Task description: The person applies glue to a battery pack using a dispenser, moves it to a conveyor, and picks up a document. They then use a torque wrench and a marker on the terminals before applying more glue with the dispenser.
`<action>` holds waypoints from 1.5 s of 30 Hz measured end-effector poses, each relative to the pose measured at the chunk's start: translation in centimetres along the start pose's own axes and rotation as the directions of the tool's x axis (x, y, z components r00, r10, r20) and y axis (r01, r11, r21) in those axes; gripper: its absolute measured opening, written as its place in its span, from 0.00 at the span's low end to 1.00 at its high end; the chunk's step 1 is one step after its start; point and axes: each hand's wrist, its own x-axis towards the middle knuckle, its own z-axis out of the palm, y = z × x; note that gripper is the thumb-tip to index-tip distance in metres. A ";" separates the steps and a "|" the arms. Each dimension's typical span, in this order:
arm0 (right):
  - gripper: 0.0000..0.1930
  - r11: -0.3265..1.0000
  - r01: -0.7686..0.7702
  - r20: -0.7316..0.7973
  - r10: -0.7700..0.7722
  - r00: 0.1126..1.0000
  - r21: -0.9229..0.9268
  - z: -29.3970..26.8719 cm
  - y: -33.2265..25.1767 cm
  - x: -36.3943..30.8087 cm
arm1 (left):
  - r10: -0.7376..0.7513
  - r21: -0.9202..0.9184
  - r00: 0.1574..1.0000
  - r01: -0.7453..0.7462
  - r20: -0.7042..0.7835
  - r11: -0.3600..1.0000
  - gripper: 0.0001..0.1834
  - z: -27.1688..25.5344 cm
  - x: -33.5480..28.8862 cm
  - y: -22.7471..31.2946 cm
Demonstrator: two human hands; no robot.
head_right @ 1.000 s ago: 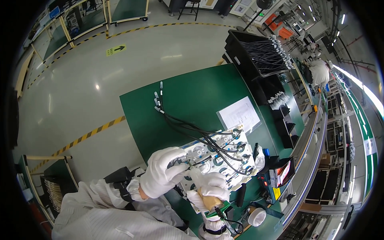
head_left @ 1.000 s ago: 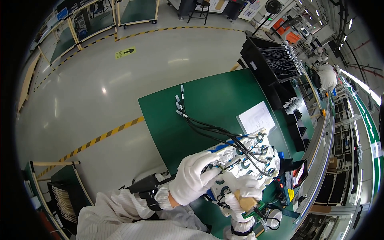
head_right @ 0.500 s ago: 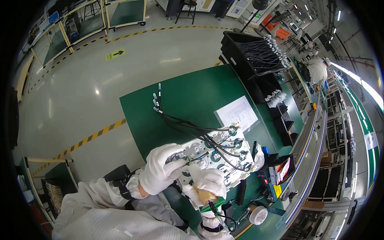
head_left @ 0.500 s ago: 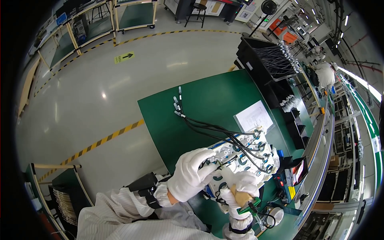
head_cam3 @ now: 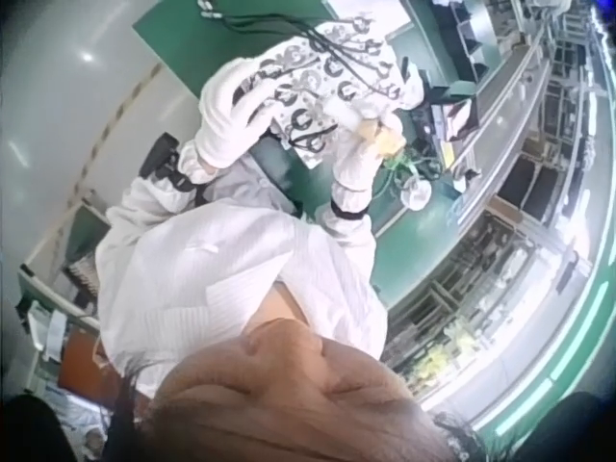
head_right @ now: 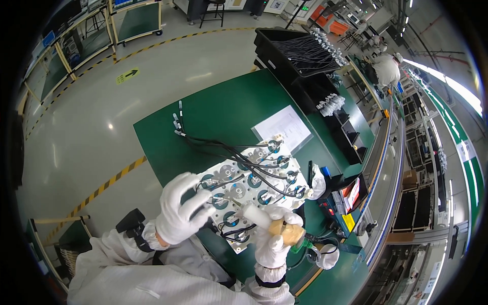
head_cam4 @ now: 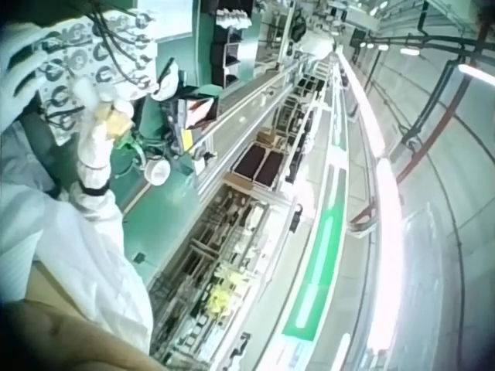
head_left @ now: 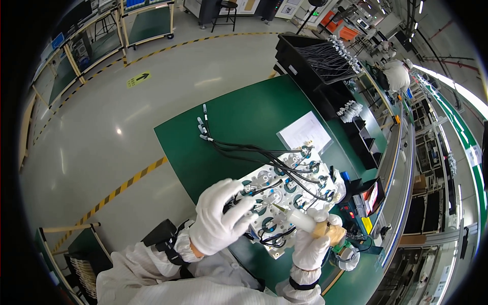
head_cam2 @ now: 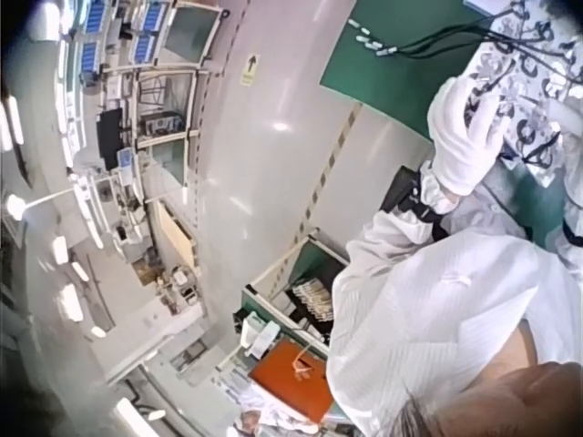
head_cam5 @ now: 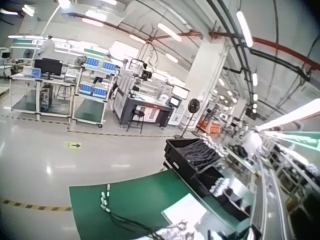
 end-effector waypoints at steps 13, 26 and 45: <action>0.33 0.754 0.467 0.346 -0.332 0.878 -0.462 -1.8 2.5 -0.5 | 0.049 -0.138 0.953 -0.008 0.300 0.990 0.20 0.0 -3.5 4.0; 0.34 0.743 0.484 0.391 -0.318 0.864 -0.463 -1.3 2.5 -0.5 | 0.063 -0.203 0.924 0.016 0.378 0.979 0.19 0.4 -3.6 3.5; 0.32 0.504 0.631 0.439 -0.456 0.775 -0.590 -2.2 0.0 -1.5 | 0.039 -0.077 0.965 -0.019 0.260 0.997 0.13 0.5 -1.1 5.1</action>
